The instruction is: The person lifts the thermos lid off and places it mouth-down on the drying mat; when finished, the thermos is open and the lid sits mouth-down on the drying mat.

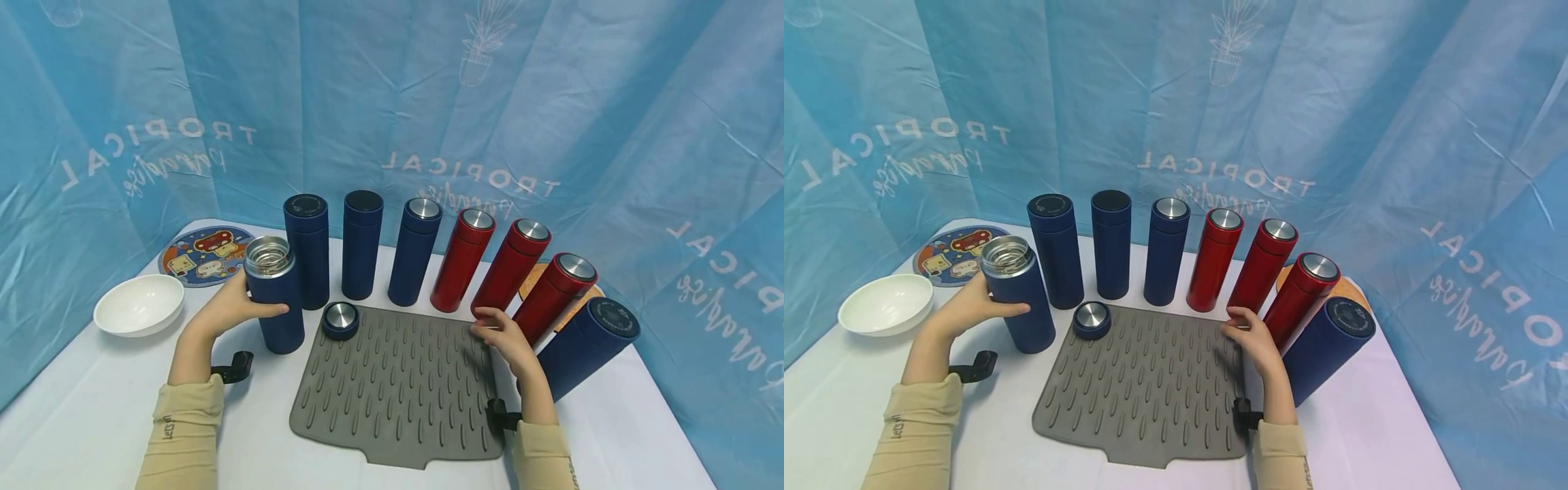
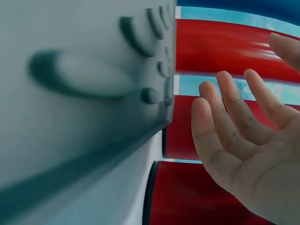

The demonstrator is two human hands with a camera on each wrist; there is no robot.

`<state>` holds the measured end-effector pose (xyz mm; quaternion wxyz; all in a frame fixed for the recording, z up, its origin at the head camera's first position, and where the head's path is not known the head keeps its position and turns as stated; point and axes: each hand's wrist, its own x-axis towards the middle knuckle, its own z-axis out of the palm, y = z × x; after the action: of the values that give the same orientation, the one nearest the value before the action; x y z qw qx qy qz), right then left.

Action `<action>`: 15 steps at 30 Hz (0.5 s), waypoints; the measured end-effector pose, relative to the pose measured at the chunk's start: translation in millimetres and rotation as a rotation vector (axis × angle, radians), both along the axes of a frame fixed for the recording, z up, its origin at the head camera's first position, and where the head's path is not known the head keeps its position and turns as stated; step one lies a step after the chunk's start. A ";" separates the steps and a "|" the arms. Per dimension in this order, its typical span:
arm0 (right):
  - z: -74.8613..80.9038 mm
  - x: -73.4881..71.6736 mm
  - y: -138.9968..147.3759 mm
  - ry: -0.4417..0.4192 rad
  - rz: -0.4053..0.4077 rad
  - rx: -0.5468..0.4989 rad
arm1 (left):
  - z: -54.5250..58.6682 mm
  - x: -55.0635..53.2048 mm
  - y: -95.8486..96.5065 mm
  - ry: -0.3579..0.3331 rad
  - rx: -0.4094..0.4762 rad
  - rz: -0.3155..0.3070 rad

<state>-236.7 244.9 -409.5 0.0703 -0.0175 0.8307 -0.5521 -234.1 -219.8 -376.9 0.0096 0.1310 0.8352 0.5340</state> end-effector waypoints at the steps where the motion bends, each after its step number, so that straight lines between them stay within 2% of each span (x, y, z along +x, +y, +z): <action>1: -1.9 -0.3 0.7 -0.011 0.001 -0.002 | -0.1 0.2 0.1 -0.003 0.000 0.000; 11: -12.4 -2.8 6.5 -0.078 0.063 0.057 | 1.1 1.5 0.0 -0.033 0.001 0.004; 15: -13.4 -4.9 5.8 -0.084 0.054 0.061 | 4.7 3.8 0.4 -0.055 0.035 0.005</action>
<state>-241.6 250.7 -423.0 0.1205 -0.0146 0.8426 -0.5246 -230.2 -219.4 -372.2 0.0290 0.1146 0.8256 0.5518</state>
